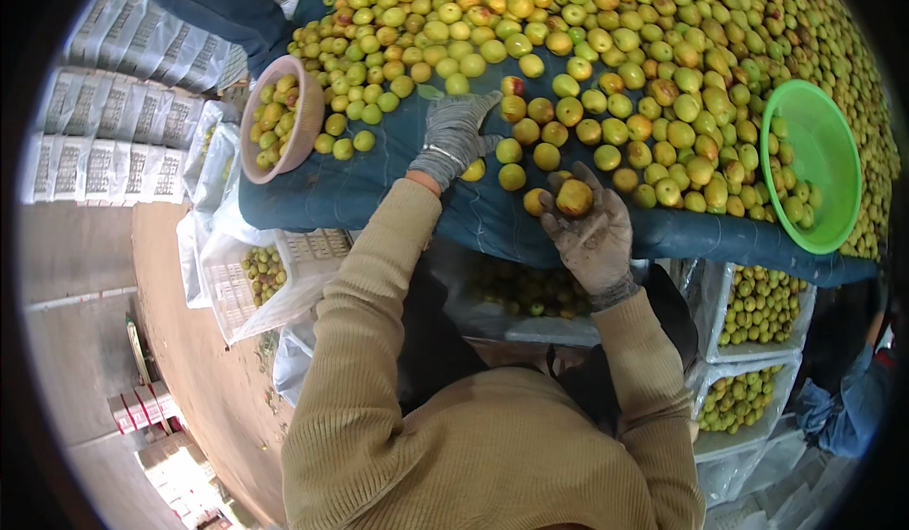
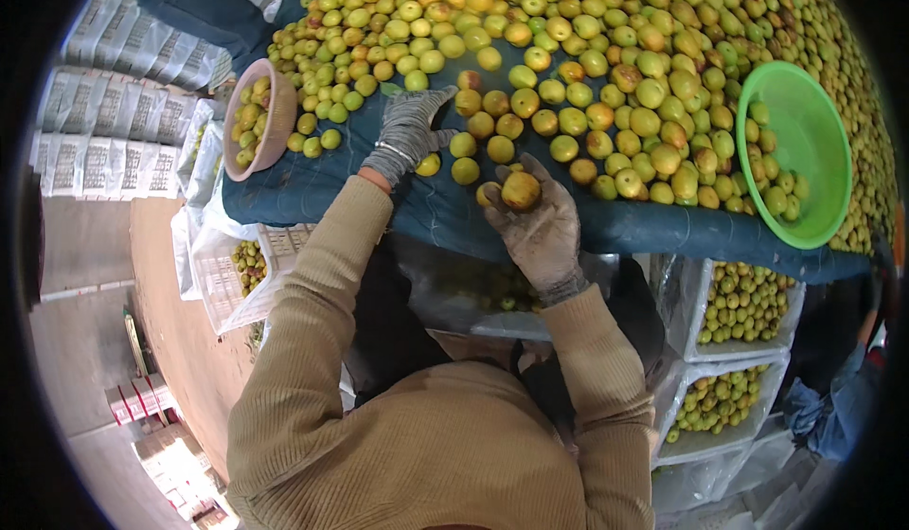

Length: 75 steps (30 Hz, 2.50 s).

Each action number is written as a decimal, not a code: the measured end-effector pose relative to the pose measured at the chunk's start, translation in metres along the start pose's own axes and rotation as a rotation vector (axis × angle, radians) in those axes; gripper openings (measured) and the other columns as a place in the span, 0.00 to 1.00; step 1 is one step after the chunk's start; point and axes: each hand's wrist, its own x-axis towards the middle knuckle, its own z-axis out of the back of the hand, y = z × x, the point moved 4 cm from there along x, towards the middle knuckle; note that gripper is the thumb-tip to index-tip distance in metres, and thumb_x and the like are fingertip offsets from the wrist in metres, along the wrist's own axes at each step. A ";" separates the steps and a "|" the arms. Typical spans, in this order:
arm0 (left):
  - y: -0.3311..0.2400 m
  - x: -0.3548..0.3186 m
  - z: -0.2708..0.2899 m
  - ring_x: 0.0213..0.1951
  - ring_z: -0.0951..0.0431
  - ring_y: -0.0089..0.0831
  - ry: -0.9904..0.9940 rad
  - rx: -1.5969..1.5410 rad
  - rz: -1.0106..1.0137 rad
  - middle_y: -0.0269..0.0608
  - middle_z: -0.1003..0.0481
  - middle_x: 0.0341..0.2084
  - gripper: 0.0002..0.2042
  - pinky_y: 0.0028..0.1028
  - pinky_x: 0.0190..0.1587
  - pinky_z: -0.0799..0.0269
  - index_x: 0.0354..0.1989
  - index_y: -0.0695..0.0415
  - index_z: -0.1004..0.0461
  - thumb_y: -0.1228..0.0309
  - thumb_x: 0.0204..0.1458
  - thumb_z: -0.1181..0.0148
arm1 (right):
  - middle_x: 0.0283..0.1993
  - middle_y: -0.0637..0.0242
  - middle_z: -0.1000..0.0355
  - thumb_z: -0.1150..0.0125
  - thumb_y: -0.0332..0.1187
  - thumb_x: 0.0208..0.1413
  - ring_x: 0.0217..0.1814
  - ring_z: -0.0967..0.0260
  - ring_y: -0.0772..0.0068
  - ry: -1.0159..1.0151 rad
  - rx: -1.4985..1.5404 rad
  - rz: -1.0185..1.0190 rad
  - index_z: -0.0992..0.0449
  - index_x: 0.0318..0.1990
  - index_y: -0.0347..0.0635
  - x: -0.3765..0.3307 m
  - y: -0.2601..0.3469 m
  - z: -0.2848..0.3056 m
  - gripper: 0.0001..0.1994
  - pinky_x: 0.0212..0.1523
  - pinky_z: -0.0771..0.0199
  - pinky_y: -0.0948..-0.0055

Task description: The person sorts green olives by hand from a large pile on a table into a white crate below. The person picks individual olives, briefly turns them over, and places them into the crate. Other workers are visible nearby performing similar sorting tasks.

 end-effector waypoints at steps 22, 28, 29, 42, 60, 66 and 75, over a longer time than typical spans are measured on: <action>-0.104 -0.099 0.011 0.39 0.21 0.44 -0.259 -0.423 -0.248 0.51 0.23 0.38 0.30 0.36 0.45 0.26 0.48 0.60 0.27 0.52 0.41 0.31 | 0.55 0.59 0.35 0.51 0.52 0.62 0.57 0.34 0.63 -0.291 -0.095 0.002 0.37 0.57 0.42 -0.006 -0.008 0.015 0.26 0.55 0.27 0.61; -0.053 -0.111 -0.009 0.35 0.25 0.27 -0.385 -0.822 -0.099 0.40 0.24 0.37 0.14 0.25 0.42 0.27 0.46 0.61 0.27 0.71 0.52 0.38 | 0.42 0.64 0.29 0.50 0.54 0.60 0.33 0.27 0.72 -0.561 -0.504 -0.047 0.43 0.63 0.58 -0.018 -0.002 0.007 0.26 0.28 0.23 0.75; -0.035 -0.099 -0.002 0.36 0.27 0.23 -0.472 -0.860 -0.022 0.37 0.25 0.37 0.11 0.22 0.41 0.28 0.47 0.61 0.28 0.75 0.55 0.42 | 0.40 0.64 0.29 0.50 0.54 0.60 0.31 0.27 0.73 -0.526 -0.564 -0.048 0.44 0.63 0.59 -0.019 -0.001 0.006 0.27 0.26 0.24 0.77; -0.018 -0.035 -0.019 0.41 0.21 0.36 -0.166 -1.392 0.068 0.50 0.24 0.40 0.21 0.32 0.43 0.24 0.53 0.62 0.32 0.59 0.57 0.45 | 0.40 0.61 0.28 0.50 0.40 0.63 0.30 0.27 0.73 -0.293 -0.624 0.030 0.52 0.69 0.53 -0.015 0.005 -0.010 0.29 0.27 0.24 0.76; 0.065 -0.080 -0.041 0.53 0.30 0.29 -0.605 -1.337 0.368 0.43 0.29 0.52 0.17 0.27 0.57 0.35 0.58 0.62 0.35 0.69 0.62 0.52 | 0.50 0.49 0.32 0.53 0.49 0.61 0.44 0.28 0.62 -0.114 0.011 0.502 0.44 0.61 0.29 -0.041 0.230 -0.024 0.32 0.35 0.20 0.75; 0.034 -0.066 -0.049 0.54 0.30 0.34 -0.511 -1.096 0.243 0.45 0.29 0.52 0.19 0.30 0.59 0.38 0.59 0.62 0.35 0.66 0.63 0.57 | 0.67 0.39 0.52 0.56 0.48 0.63 0.63 0.39 0.47 0.015 -0.002 0.763 0.54 0.66 0.30 -0.060 0.311 -0.025 0.34 0.55 0.27 0.56; 0.024 -0.058 -0.063 0.62 0.39 0.33 -0.398 -1.676 0.180 0.45 0.37 0.59 0.28 0.33 0.66 0.49 0.64 0.58 0.42 0.51 0.62 0.57 | 0.49 0.54 0.28 0.47 0.37 0.60 0.47 0.28 0.60 -0.285 -1.144 0.666 0.27 0.50 0.40 -0.033 0.091 -0.009 0.14 0.47 0.26 0.62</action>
